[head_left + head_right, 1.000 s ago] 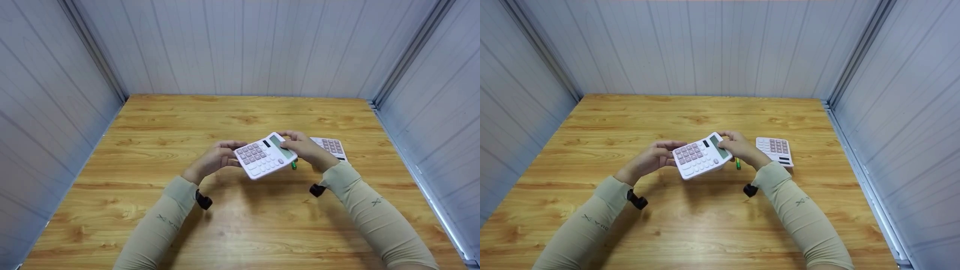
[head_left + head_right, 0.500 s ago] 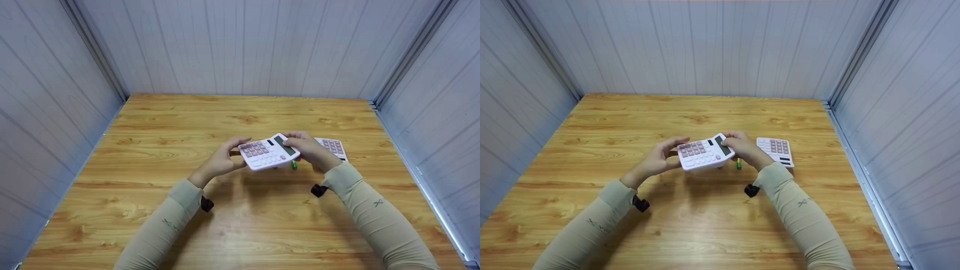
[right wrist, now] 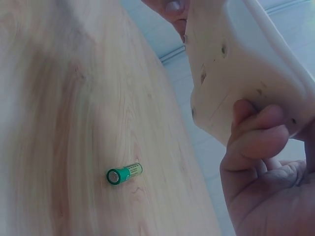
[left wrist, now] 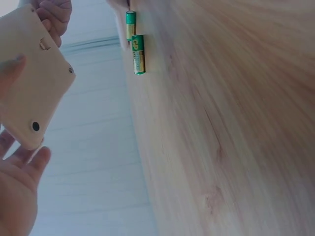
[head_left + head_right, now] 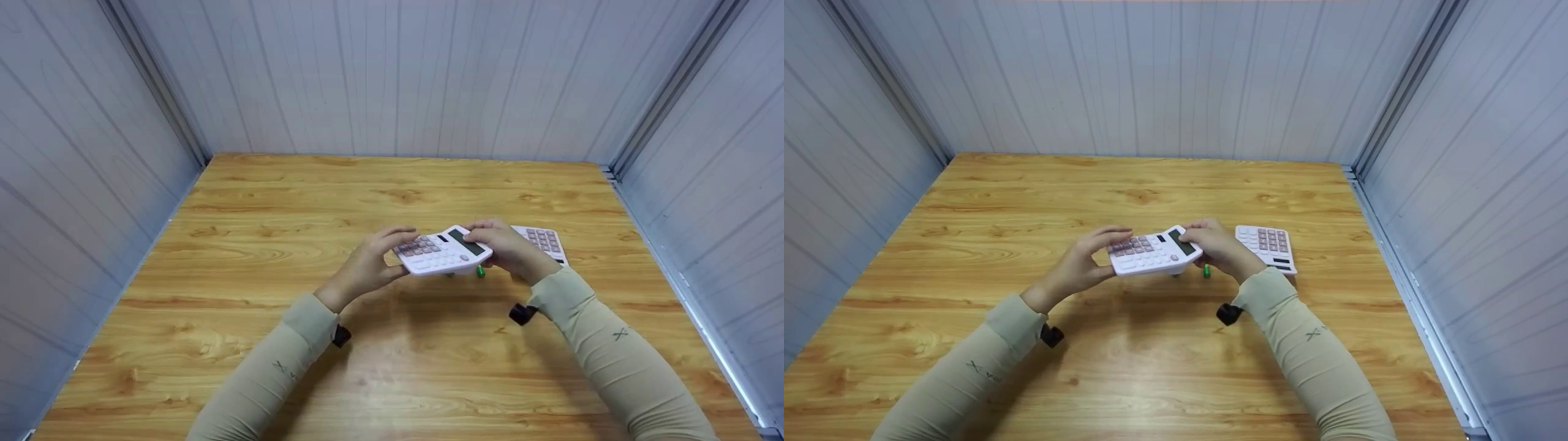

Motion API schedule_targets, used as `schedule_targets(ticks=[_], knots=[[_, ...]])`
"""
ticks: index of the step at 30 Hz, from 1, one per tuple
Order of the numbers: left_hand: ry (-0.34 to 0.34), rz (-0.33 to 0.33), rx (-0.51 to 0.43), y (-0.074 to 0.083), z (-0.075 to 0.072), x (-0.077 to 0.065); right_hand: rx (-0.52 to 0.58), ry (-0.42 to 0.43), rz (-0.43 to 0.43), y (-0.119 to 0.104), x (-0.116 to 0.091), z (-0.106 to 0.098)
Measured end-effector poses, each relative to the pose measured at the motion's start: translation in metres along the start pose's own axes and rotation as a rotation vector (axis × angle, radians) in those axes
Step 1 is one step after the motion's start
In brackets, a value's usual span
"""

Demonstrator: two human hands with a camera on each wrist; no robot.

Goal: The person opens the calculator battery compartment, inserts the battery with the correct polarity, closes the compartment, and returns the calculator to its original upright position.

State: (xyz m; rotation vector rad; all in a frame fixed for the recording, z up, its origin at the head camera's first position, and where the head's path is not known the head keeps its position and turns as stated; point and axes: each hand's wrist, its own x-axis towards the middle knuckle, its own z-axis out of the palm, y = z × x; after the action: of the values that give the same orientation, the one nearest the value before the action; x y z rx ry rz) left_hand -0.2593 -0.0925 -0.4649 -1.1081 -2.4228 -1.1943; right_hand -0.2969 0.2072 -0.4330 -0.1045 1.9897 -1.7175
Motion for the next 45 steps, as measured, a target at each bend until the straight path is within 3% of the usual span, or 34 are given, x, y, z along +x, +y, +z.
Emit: schedule_targets(ticks=[8, 18, 22, 26, 30, 37, 41, 45], knots=[[0.023, 0.197, 0.079, 0.004, 0.004, 0.001, 0.021, -0.039, 0.020, 0.003, -0.001, -0.003], [0.055, 0.297, 0.227, 0.007, 0.005, -0.002, 0.024, -0.063, 0.032, 0.002, -0.004, -0.004], [0.089, 0.348, 0.246, 0.008, 0.005, -0.002, 0.010, -0.078, 0.001, 0.001, -0.004, -0.005], [0.126, 0.385, 0.240, 0.009, 0.004, -0.002, 0.008, -0.033, -0.026, -0.002, -0.006, -0.005], [0.157, 0.367, 0.180, 0.011, 0.003, -0.001, 0.073, 0.054, -0.087, -0.005, -0.007, -0.005], [0.196, 0.306, 0.012, 0.014, 0.001, 0.002, 0.207, 0.105, -0.319, -0.006, -0.012, -0.004], [0.213, 0.250, -0.127, 0.016, 0.001, 0.004, 0.272, 0.037, -0.472, -0.007, -0.015, -0.003], [0.210, 0.157, -0.248, 0.018, 0.000, 0.004, 0.289, -0.125, -0.632, -0.007, -0.016, -0.006]])
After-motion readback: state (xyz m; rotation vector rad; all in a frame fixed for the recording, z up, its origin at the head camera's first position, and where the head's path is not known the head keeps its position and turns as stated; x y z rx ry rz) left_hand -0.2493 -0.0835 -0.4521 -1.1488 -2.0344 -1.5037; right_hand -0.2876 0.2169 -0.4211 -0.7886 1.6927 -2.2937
